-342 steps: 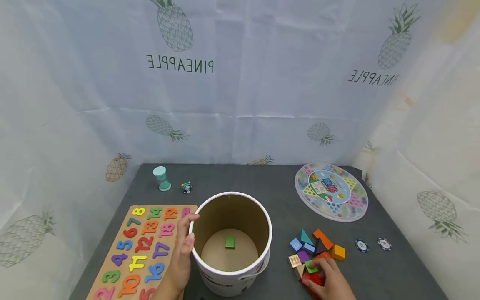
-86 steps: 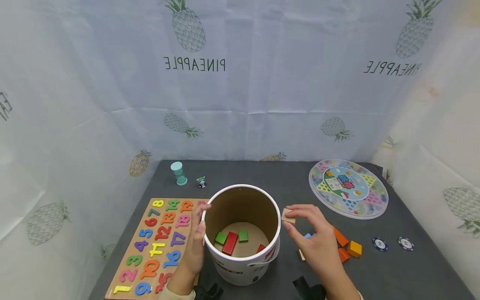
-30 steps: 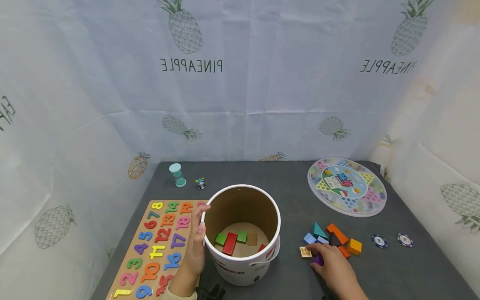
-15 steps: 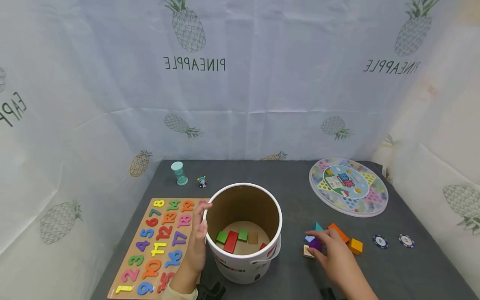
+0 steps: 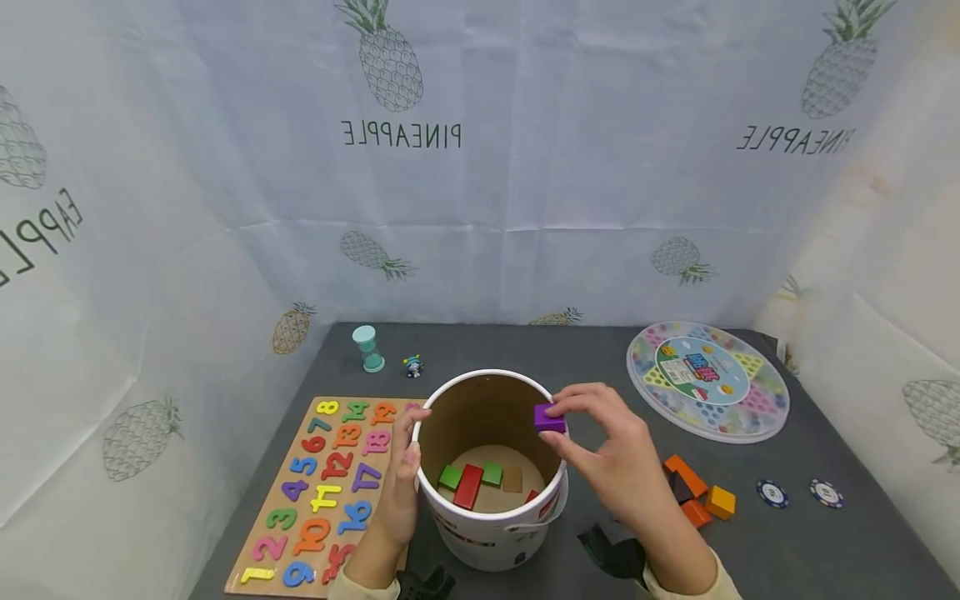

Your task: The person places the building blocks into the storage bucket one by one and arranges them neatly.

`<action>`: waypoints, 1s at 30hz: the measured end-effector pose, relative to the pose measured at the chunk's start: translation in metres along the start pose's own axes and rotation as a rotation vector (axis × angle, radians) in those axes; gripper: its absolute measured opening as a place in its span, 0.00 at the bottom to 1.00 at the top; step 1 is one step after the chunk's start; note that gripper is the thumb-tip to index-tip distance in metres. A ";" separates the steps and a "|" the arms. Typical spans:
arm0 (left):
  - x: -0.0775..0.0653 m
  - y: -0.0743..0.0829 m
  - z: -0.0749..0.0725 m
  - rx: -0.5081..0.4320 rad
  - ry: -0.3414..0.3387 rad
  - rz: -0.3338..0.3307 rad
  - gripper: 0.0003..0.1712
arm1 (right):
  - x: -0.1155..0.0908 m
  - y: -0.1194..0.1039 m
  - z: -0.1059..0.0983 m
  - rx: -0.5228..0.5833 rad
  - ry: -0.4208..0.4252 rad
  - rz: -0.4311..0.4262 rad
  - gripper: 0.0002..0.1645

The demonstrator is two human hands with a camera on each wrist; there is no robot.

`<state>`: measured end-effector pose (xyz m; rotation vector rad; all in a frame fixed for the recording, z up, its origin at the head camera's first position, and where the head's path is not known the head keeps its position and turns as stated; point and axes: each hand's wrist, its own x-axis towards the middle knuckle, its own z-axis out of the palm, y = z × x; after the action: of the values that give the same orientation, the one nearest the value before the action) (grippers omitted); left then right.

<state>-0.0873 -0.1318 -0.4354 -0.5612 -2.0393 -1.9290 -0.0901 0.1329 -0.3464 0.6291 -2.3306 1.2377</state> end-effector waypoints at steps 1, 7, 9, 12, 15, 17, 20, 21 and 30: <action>-0.001 -0.001 0.001 -0.001 0.002 -0.005 0.26 | 0.003 -0.001 0.006 0.007 -0.038 -0.012 0.17; -0.001 -0.001 0.005 -0.006 0.010 -0.049 0.26 | 0.012 0.006 0.028 0.146 -0.252 0.104 0.15; 0.000 0.000 0.006 -0.012 0.009 -0.055 0.26 | 0.012 0.010 0.027 0.195 -0.270 0.130 0.15; 0.002 0.001 0.005 -0.010 0.015 -0.053 0.26 | 0.010 0.014 0.026 0.236 -0.277 0.089 0.14; 0.002 0.002 0.003 -0.005 0.026 -0.038 0.26 | 0.002 0.019 0.026 0.288 -0.260 0.018 0.14; 0.001 0.002 0.002 -0.009 0.027 -0.042 0.26 | -0.008 0.024 0.025 0.366 -0.229 -0.012 0.16; 0.001 0.004 0.002 -0.015 0.016 -0.038 0.26 | -0.027 0.034 0.018 0.538 -0.176 -0.007 0.18; 0.002 0.004 0.002 -0.020 0.014 -0.041 0.27 | -0.034 0.038 0.013 0.595 -0.160 0.025 0.17; 0.004 0.004 0.000 -0.028 0.010 -0.015 0.26 | -0.087 0.099 -0.032 -0.128 -0.157 0.510 0.17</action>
<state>-0.0892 -0.1311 -0.4299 -0.5429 -2.0184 -1.9681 -0.0715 0.2256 -0.4433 0.0845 -2.7848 1.2610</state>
